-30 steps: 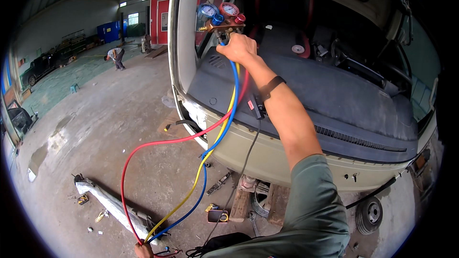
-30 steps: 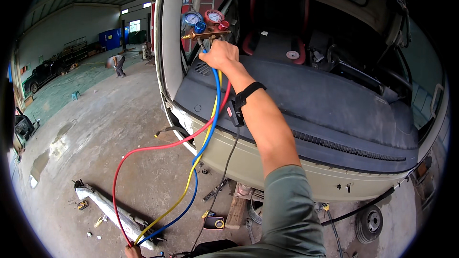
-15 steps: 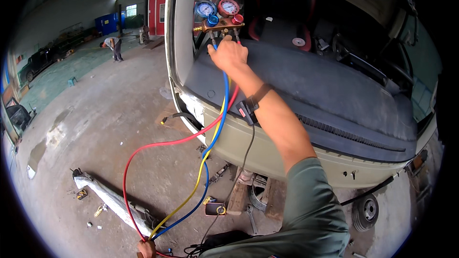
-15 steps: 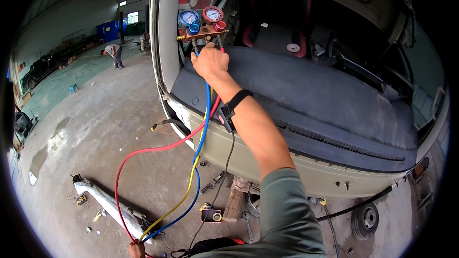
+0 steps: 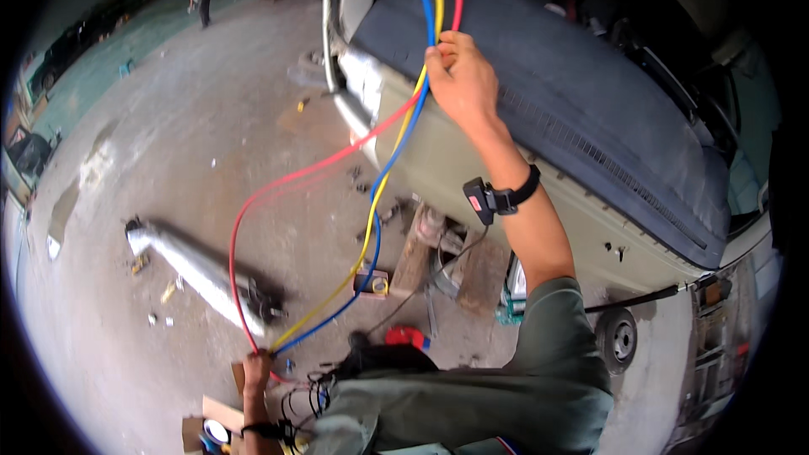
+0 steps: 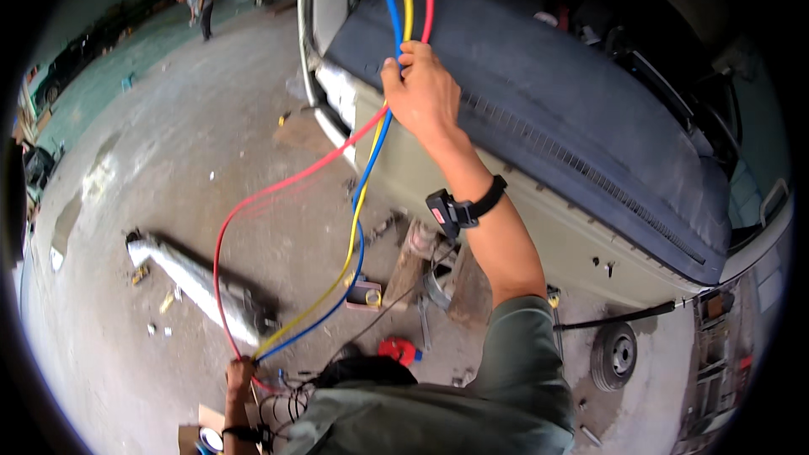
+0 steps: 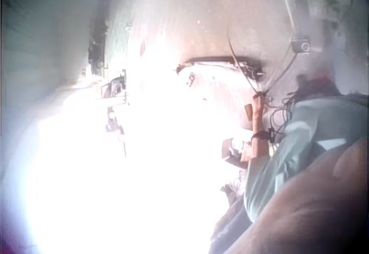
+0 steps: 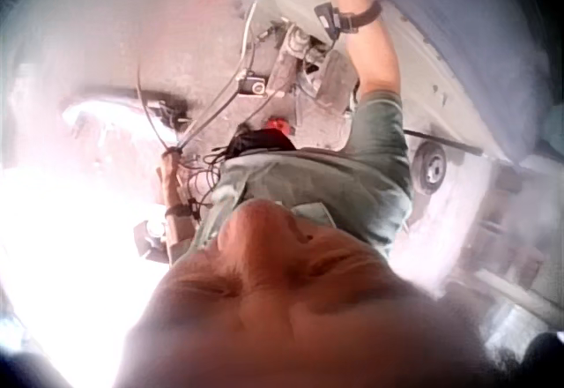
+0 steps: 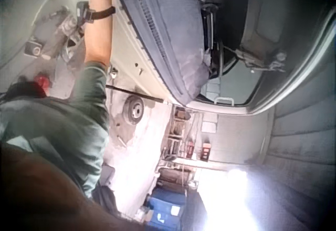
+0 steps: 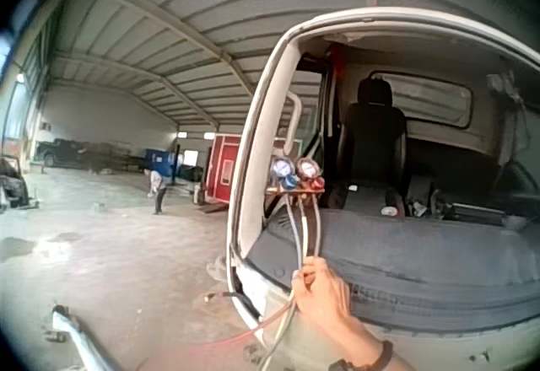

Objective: The person handles a manifold gauge set with colorful hoses, connects couplers to a vehicle's AC lines, and opens the valves while working near the front of a white truck.

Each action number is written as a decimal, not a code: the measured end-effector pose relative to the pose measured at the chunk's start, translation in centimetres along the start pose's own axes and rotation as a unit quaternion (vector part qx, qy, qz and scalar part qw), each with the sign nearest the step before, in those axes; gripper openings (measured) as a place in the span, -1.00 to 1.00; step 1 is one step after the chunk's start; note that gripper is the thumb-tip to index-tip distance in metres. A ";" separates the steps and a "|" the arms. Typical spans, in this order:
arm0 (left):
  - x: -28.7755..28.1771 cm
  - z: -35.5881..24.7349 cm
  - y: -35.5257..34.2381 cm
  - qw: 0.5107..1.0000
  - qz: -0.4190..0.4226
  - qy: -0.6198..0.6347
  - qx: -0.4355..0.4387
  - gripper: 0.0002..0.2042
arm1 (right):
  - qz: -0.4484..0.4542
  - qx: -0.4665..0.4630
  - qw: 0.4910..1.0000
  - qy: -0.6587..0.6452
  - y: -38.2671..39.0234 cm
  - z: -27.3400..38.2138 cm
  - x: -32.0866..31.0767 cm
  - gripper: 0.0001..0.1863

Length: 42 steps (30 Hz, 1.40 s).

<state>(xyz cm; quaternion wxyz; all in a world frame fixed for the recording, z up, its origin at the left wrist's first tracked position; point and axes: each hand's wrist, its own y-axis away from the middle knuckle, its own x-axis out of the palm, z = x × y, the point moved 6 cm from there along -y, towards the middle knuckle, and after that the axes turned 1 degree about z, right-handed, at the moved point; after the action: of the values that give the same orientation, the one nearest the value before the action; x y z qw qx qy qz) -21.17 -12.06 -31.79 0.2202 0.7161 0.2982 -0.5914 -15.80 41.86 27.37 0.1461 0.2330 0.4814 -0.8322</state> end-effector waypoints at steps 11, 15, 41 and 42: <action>-7.3 -6.3 -0.5 0.974 -0.020 0.218 0.063 -0.79 | 0.424 0.285 0.834 -0.210 35.2 -6.5 6.6 -0.70; -12.8 -9.2 -2.7 0.842 0.071 0.525 -0.108 -0.68 | 0.552 0.348 0.722 -0.230 48.2 -3.1 7.6 -0.65; -25.5 -27.0 -5.3 0.708 0.183 0.676 -0.089 -0.61 | 0.520 0.239 0.662 -0.484 52.6 6.6 9.3 -0.71; -25.4 -27.4 -5.1 0.721 0.186 0.661 -0.088 -0.62 | 0.521 0.240 0.660 -0.486 52.7 6.3 9.0 -0.71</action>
<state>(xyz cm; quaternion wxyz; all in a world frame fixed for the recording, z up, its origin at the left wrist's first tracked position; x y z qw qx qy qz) -8.15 5.72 -1.16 0.1342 0.9438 0.2796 0.1140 -0.39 10.18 -13.31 0.7078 0.0347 -0.0744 -0.7016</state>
